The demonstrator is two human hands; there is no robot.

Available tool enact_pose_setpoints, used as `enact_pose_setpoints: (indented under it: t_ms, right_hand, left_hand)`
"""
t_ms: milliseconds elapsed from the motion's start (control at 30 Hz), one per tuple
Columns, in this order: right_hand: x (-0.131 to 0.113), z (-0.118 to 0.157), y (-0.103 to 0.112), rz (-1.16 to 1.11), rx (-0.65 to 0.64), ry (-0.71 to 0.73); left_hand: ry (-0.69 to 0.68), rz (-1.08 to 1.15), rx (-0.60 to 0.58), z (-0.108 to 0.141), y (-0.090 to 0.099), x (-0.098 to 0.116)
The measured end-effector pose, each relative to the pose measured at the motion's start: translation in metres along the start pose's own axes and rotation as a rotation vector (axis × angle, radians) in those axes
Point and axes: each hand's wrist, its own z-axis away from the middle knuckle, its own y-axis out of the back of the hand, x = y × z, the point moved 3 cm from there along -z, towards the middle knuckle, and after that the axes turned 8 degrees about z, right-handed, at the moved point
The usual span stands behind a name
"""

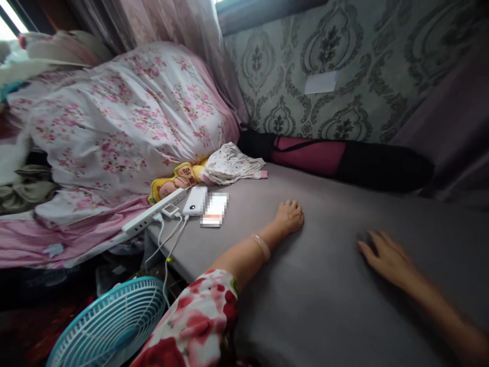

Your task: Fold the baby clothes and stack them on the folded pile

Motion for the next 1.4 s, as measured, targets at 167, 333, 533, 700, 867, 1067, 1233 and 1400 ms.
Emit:
enact_pose_setpoints:
  t_ms: [167,333,533,700,867,1067,1233,1400]
  right_hand:
    - [-0.083,0.001,0.012,-0.063,-0.094,0.160]
    - [-0.117,0.012,0.011,-0.054,-0.095,0.175]
    - [-0.121,0.022,-0.002,-0.077,0.001,0.161]
    - [-0.125,0.024,0.003,-0.082,0.006,0.151]
    - [-0.129,0.026,0.011,-0.050,-0.004,0.143]
    - [-0.130,0.028,0.014,-0.033,-0.002,0.150]
    - [-0.130,0.028,0.017,-0.016,-0.018,0.155]
    - [-0.131,0.028,0.018,-0.012,-0.015,0.152]
  left_hand:
    - [-0.065,0.022,-0.030,-0.002,0.006,-0.020]
    - [-0.120,0.250,-0.078,-0.004,0.012,-0.061]
    - [0.215,0.285,-0.014,0.013,0.052,-0.145]
    - [0.482,0.071,0.139,0.026,0.100,-0.214]
    - [0.606,-0.108,0.154,0.029,0.125,-0.262]
    - [0.739,-0.078,0.077,0.032,0.125,-0.292]
    - [0.863,0.013,0.095,0.031,0.130,-0.295]
    - [0.859,0.067,0.259,0.017,0.146,-0.285]
